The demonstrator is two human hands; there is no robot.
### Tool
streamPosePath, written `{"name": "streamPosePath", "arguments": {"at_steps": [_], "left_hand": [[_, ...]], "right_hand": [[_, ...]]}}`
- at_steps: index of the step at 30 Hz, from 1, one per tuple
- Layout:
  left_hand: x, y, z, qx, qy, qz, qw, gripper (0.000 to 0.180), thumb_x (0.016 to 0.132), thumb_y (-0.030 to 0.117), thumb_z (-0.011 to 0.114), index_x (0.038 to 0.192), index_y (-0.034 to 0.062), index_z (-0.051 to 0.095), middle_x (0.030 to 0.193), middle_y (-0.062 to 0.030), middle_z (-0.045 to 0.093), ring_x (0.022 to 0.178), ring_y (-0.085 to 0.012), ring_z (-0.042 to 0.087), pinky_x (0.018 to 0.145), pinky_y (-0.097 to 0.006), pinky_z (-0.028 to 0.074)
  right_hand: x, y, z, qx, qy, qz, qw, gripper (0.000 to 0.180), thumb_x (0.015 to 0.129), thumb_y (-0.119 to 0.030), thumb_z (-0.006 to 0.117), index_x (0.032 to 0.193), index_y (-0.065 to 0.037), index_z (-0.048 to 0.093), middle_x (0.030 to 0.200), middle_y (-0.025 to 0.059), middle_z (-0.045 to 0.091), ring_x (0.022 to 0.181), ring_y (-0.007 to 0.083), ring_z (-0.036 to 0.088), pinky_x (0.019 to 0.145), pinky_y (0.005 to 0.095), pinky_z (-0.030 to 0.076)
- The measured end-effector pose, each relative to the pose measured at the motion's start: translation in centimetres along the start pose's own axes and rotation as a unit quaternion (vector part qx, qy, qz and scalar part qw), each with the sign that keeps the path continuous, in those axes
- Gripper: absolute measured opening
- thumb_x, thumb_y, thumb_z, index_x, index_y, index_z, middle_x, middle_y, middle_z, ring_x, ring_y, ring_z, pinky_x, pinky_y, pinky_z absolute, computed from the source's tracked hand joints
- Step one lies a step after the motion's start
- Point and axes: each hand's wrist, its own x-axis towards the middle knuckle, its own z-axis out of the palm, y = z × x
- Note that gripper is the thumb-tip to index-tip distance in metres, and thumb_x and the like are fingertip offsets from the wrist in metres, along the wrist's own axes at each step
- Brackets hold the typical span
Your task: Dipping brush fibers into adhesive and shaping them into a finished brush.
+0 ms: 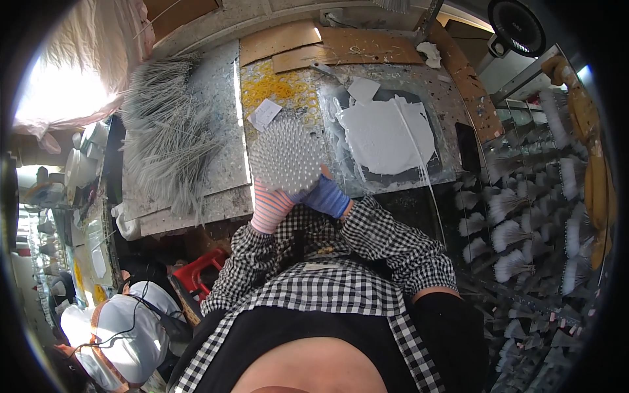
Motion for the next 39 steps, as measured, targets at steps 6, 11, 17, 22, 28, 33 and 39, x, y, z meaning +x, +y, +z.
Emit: {"name": "streamPosePath", "arguments": {"at_steps": [6, 11, 17, 22, 28, 33, 39], "left_hand": [[-0.1, -1.7, -0.6, 0.325, -0.012, 0.068, 0.943, 0.052, 0.097, 0.021, 0.066, 0.144, 0.0034, 0.052, 0.143, -0.0103, 0.060, 0.134, -0.0233, 0.055, 0.117, -0.040, 0.041], [-0.7, -2.9, -1.5, 0.276, -0.043, -0.018, 0.960, 0.057, 0.102, 0.045, 0.052, 0.153, 0.0210, 0.047, 0.156, -0.0032, 0.048, 0.145, -0.0273, 0.043, 0.123, -0.048, 0.028], [-0.6, -2.7, -2.4, 0.297, -0.049, 0.010, 0.954, 0.054, 0.102, 0.038, 0.052, 0.152, 0.0178, 0.047, 0.154, -0.0056, 0.050, 0.142, -0.0273, 0.046, 0.120, -0.047, 0.034], [0.5, -1.0, -1.5, 0.319, -0.033, 0.118, 0.940, 0.061, 0.094, 0.012, 0.069, 0.148, 0.0045, 0.043, 0.144, -0.0114, 0.057, 0.133, -0.0245, 0.056, 0.113, -0.040, 0.047], [0.9, 0.4, -0.9, 0.391, -0.032, 0.140, 0.909, 0.079, 0.084, 0.004, 0.079, 0.150, 0.0005, 0.036, 0.143, -0.0123, 0.057, 0.132, -0.0233, 0.056, 0.113, -0.039, 0.048], [1.2, 0.9, -1.0, 0.181, -0.037, 0.067, 0.981, 0.082, 0.083, 0.002, 0.081, 0.150, 0.0008, 0.035, 0.145, -0.0117, 0.055, 0.132, -0.0227, 0.057, 0.113, -0.039, 0.048], [0.5, 1.5, -0.1, -0.023, 0.011, 0.008, 1.000, 0.073, 0.083, 0.003, 0.080, 0.145, 0.0021, 0.042, 0.139, -0.0103, 0.056, 0.125, -0.0228, 0.059, 0.108, -0.037, 0.050]], "right_hand": [[0.0, -0.7, -0.4, 0.169, -0.094, 0.145, 0.970, 0.058, 0.100, -0.042, 0.061, 0.150, -0.015, 0.048, 0.152, 0.0031, 0.052, 0.143, 0.0220, 0.044, 0.123, 0.0371, 0.030], [1.8, 0.7, -1.4, 0.062, -0.035, 0.007, 0.997, 0.067, 0.096, -0.038, 0.067, 0.152, -0.010, 0.045, 0.151, 0.0080, 0.052, 0.140, 0.0254, 0.047, 0.121, 0.0381, 0.035], [4.1, 1.7, -4.4, 0.291, -0.064, 0.092, 0.950, 0.074, 0.090, -0.034, 0.073, 0.152, -0.006, 0.045, 0.148, 0.0140, 0.054, 0.138, 0.0316, 0.050, 0.117, 0.0399, 0.041], [3.5, 0.7, -3.8, 0.089, -0.046, 0.017, 0.995, 0.070, 0.091, -0.037, 0.071, 0.150, -0.008, 0.049, 0.149, 0.0133, 0.054, 0.139, 0.0323, 0.048, 0.120, 0.0449, 0.036], [3.2, 1.0, -3.1, -0.049, 0.016, -0.091, 0.994, 0.060, 0.095, -0.041, 0.065, 0.145, -0.011, 0.055, 0.146, 0.0107, 0.057, 0.139, 0.0309, 0.049, 0.121, 0.0475, 0.035], [3.5, 1.9, -5.7, 0.042, -0.128, -0.102, 0.986, 0.058, 0.094, -0.039, 0.068, 0.143, -0.010, 0.057, 0.140, 0.0090, 0.062, 0.134, 0.0283, 0.054, 0.119, 0.0466, 0.037], [2.6, 4.2, -4.6, 0.281, -0.131, 0.076, 0.948, 0.051, 0.098, -0.030, 0.066, 0.141, -0.005, 0.055, 0.136, 0.0090, 0.063, 0.125, 0.0222, 0.060, 0.111, 0.0383, 0.047]]}}
